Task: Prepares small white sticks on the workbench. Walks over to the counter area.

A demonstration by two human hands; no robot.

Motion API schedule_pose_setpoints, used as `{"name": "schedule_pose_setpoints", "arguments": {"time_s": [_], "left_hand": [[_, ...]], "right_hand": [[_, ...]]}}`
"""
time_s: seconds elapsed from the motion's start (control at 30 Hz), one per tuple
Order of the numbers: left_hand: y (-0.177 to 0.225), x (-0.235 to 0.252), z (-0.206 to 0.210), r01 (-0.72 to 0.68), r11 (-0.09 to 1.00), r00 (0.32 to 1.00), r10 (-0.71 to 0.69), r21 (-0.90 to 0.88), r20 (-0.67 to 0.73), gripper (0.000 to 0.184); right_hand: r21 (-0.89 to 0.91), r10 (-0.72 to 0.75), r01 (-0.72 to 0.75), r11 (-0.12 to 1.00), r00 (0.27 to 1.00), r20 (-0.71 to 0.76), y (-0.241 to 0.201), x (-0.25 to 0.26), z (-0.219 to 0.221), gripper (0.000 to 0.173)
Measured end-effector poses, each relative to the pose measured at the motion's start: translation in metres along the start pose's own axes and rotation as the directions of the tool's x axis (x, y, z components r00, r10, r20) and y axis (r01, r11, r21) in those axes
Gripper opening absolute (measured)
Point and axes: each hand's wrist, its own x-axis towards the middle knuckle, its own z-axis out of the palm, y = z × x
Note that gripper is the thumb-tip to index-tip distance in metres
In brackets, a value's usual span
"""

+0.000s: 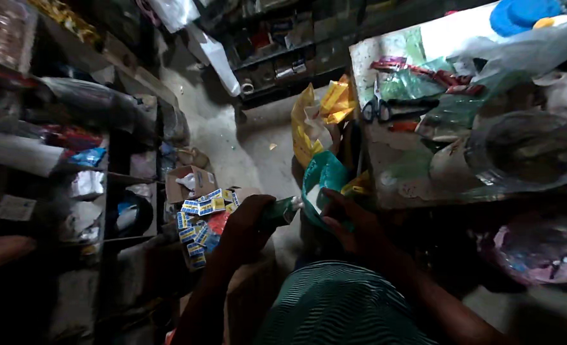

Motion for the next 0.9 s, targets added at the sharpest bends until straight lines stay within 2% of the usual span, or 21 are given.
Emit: {"name": "schedule_pose_setpoints", "arguments": {"time_s": [0.17, 0.27, 0.4, 0.63, 0.77, 0.9], "left_hand": [[0.001, -0.001, 0.011, -0.049, 0.997, 0.999, 0.048, -0.065, -0.012, 0.040], [0.000, -0.003, 0.015, -0.067, 0.994, 0.997, 0.069, -0.090, 0.017, 0.039], [0.002, -0.005, 0.019, -0.080, 0.994, 0.996, 0.082, -0.068, 0.035, 0.036], [0.007, -0.007, 0.028, -0.106, 0.994, 0.993, 0.104, 0.034, 0.049, 0.035], [0.008, -0.006, 0.033, -0.064, 0.998, 0.995, 0.062, 0.023, 0.077, 0.037], [0.004, -0.005, 0.047, -0.076, 0.988, 0.994, 0.086, -0.134, 0.067, 0.033]], "right_hand": [[0.072, -0.057, 0.060, 0.996, 0.997, -0.051, -0.007, 0.004, 0.003, 0.047], [0.089, -0.109, 0.107, 0.990, 0.994, 0.021, -0.004, 0.010, 0.003, 0.038], [0.082, -0.185, 0.184, 0.980, 0.983, 0.014, -0.003, 0.010, 0.011, 0.026], [-0.160, -0.235, 0.231, 0.960, 0.972, -0.006, 0.001, 0.001, 0.014, 0.024], [-0.198, -0.188, 0.184, 0.963, 0.982, -0.003, -0.003, -0.005, -0.003, 0.024], [-0.215, -0.125, 0.129, 0.968, 0.992, 0.030, -0.009, -0.005, -0.026, 0.023]]}}
